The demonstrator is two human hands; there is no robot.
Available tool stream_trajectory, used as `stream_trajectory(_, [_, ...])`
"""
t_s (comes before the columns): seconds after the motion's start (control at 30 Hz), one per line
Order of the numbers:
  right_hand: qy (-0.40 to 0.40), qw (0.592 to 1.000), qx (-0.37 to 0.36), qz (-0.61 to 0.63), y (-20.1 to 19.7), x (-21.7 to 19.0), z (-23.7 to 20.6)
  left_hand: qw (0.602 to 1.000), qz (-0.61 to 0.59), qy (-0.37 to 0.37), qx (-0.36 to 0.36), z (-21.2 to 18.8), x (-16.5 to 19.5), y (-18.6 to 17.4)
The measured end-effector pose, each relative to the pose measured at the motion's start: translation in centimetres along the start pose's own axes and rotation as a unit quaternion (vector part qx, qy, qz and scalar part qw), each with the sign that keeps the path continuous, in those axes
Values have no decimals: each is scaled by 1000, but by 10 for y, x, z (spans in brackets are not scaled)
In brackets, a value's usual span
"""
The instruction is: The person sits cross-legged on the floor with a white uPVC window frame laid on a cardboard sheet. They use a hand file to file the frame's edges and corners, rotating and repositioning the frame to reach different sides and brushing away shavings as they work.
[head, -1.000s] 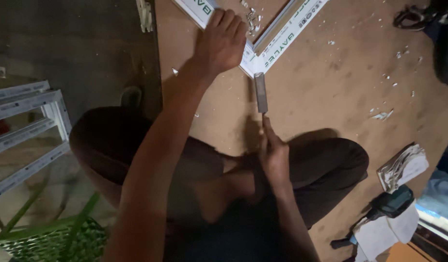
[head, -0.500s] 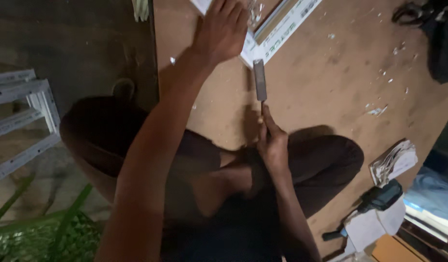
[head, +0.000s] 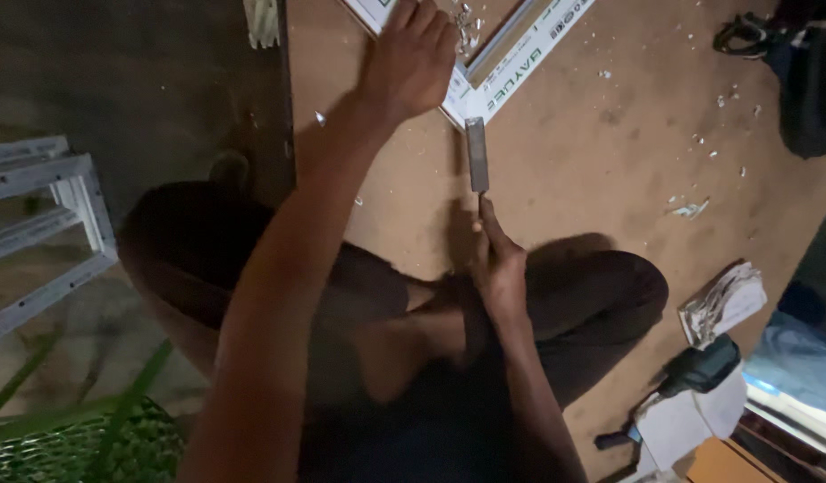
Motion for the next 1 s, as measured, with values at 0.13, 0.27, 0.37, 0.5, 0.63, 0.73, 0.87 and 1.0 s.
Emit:
stream_trajectory(0.13, [-152,987,48,-8,-1,-11,2,999,31,4,-12,0,1,1])
stream_trajectory(0.27, [89,991,-43,-95,6,12,11,1000,7,-2,4,2,1,-2])
stream_trajectory(0.37, [-251,964,80,-19,-3,-17,12,999,34,3,-27,5,1,-1])
stream_trajectory(0.5, [-26,999,4,20,-1,-6,17,1000,7,8,17,5,3,-7])
stream_trajectory(0.63, [46,999,-23,12,0,-4,15,1000,26,8,-10,4,1,-5])
stream_trajectory(0.73, [-44,998,-11,31,2,-10,23,1000,11,7,13,6,1,-9])
stream_trajectory(0.87, [-245,966,69,39,2,-19,48,1000,-26,-9,-5,11,5,-18])
stream_trajectory(1.0, [122,968,9,220,4,9,60,997,-61,7,-38,21,15,-34])
Point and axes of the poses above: each hand's wrist, its own z-axis towards the middle knuckle, its own y-axis out of the palm, x = y × z, the point moved 4 cm from there along z, towards the middle knuckle, and after that the axes turned 9 degrees about x, right-handed, at the moved point
